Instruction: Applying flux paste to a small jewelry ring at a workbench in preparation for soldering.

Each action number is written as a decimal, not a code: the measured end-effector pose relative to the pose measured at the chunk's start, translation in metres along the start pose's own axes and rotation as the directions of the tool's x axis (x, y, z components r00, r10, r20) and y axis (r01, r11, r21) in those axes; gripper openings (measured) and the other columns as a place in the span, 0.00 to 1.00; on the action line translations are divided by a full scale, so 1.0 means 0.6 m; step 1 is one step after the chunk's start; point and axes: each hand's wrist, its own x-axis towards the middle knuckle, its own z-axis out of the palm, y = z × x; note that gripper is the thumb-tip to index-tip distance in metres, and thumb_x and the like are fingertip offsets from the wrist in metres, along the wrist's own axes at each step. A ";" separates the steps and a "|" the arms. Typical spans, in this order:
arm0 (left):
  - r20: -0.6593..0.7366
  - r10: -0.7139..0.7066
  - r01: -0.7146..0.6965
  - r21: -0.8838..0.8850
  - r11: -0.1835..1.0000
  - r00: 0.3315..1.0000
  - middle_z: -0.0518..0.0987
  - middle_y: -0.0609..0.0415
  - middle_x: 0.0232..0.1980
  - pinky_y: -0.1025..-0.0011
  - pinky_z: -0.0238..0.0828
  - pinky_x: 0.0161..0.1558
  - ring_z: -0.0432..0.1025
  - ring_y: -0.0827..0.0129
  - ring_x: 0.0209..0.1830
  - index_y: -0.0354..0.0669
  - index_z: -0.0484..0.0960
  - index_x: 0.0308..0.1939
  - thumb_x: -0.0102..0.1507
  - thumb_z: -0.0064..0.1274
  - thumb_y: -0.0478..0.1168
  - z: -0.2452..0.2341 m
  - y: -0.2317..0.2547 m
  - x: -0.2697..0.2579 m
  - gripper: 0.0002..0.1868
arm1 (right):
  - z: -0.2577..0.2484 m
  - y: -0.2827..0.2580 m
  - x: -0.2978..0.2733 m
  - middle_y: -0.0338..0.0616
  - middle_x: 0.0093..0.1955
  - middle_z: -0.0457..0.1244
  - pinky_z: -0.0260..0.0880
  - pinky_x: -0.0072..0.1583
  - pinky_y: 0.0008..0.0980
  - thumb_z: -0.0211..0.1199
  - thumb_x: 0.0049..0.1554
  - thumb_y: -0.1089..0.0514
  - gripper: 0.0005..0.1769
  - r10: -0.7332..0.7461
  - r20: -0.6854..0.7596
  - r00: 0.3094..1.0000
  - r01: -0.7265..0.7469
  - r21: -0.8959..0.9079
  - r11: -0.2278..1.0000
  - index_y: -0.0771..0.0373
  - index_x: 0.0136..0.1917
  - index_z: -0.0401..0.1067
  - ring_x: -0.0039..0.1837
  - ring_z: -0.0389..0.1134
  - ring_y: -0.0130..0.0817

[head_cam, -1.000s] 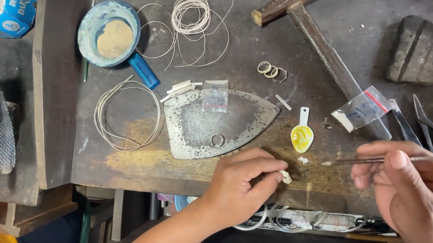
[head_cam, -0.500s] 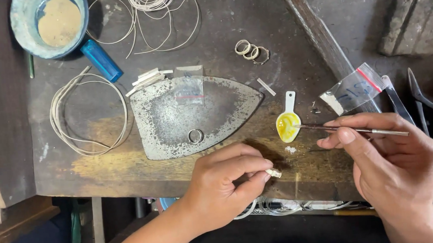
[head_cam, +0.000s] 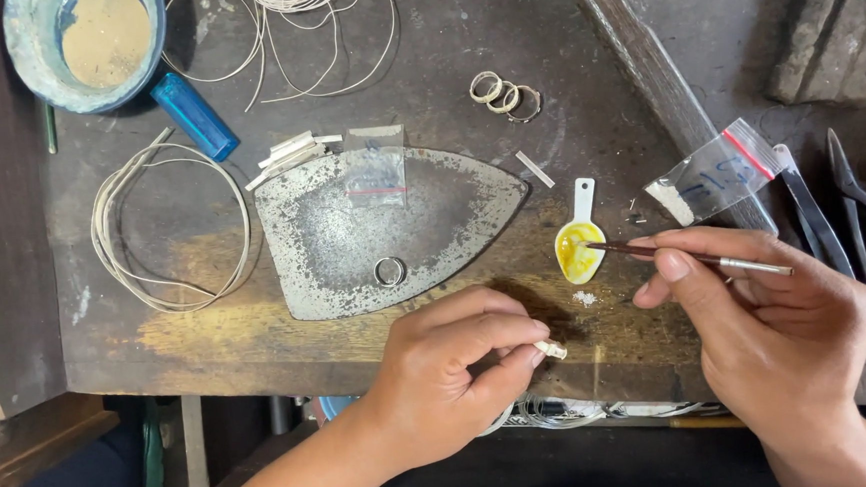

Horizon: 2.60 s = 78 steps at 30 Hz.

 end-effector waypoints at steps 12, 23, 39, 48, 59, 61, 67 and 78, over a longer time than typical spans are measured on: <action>-0.003 -0.006 0.006 0.004 1.000 1.000 0.75 0.51 0.33 0.78 0.68 0.30 0.71 0.69 0.29 0.37 0.76 0.33 0.54 0.51 0.28 0.001 -0.001 -0.001 0.04 | -0.002 0.009 0.000 0.51 0.30 0.62 0.55 0.37 0.13 0.55 0.53 0.72 0.03 -0.016 0.014 1.000 0.015 0.027 1.000 0.76 0.43 0.67 0.29 0.61 0.25; -0.022 -0.025 0.025 0.002 1.000 0.999 0.74 0.53 0.31 0.80 0.65 0.27 0.69 0.72 0.26 0.37 0.76 0.32 0.53 0.51 0.28 0.003 0.000 -0.002 0.04 | -0.005 0.015 0.000 0.56 0.31 0.62 0.66 0.42 0.23 0.52 0.55 0.73 0.03 -0.010 -0.004 1.000 0.010 0.103 0.995 0.78 0.41 0.65 0.32 0.64 0.33; -0.042 0.080 -0.078 0.038 0.996 0.996 0.75 0.52 0.35 0.79 0.69 0.36 0.72 0.70 0.33 0.39 0.77 0.35 0.55 0.49 0.27 0.010 -0.013 -0.015 0.07 | -0.015 0.046 -0.017 0.61 0.40 0.60 0.65 0.39 0.27 0.51 0.59 0.74 0.04 -0.120 0.002 0.993 0.113 0.310 0.944 0.82 0.46 0.63 0.32 0.62 0.39; -0.010 0.153 -0.151 0.110 0.982 0.988 0.74 0.53 0.35 0.76 0.68 0.38 0.71 0.68 0.34 0.38 0.75 0.35 0.55 0.49 0.28 0.010 -0.010 -0.018 0.06 | -0.030 0.049 -0.032 0.60 0.36 0.60 0.66 0.30 0.32 0.52 0.49 0.67 0.05 0.079 0.240 0.968 -0.218 0.635 0.741 0.74 0.37 0.63 0.25 0.59 0.41; 0.021 0.213 -0.214 0.120 0.969 0.977 0.73 0.51 0.36 0.74 0.68 0.38 0.70 0.65 0.35 0.37 0.74 0.36 0.55 0.49 0.25 0.011 -0.015 -0.020 0.08 | -0.015 0.042 -0.037 0.64 0.36 0.59 0.66 0.32 0.35 0.50 0.50 0.72 0.04 0.051 0.267 0.962 -0.196 0.552 0.810 0.79 0.36 0.61 0.25 0.60 0.46; 0.021 0.218 -0.219 0.132 0.967 0.976 0.73 0.51 0.36 0.74 0.68 0.38 0.70 0.65 0.35 0.37 0.74 0.36 0.55 0.50 0.25 0.011 -0.014 -0.020 0.08 | -0.014 0.041 -0.037 0.64 0.37 0.59 0.66 0.31 0.36 0.50 0.49 0.73 0.05 0.048 0.254 0.966 -0.182 0.537 0.824 0.80 0.33 0.61 0.24 0.60 0.48; 0.025 0.217 -0.218 0.128 0.968 0.976 0.72 0.51 0.36 0.74 0.68 0.38 0.70 0.65 0.34 0.37 0.74 0.36 0.56 0.49 0.25 0.011 -0.013 -0.020 0.07 | -0.016 0.046 -0.037 0.63 0.38 0.59 0.66 0.33 0.34 0.50 0.49 0.73 0.03 0.047 0.255 0.966 -0.187 0.561 0.807 0.79 0.35 0.62 0.25 0.60 0.47; 0.023 0.210 -0.211 0.125 0.969 0.977 0.72 0.51 0.35 0.74 0.67 0.37 0.70 0.66 0.34 0.37 0.74 0.35 0.55 0.49 0.25 0.011 -0.011 -0.019 0.07 | -0.014 0.046 -0.039 0.63 0.39 0.58 0.69 0.33 0.35 0.50 0.48 0.73 0.04 0.015 0.253 0.967 -0.159 0.558 0.814 0.81 0.33 0.61 0.26 0.61 0.48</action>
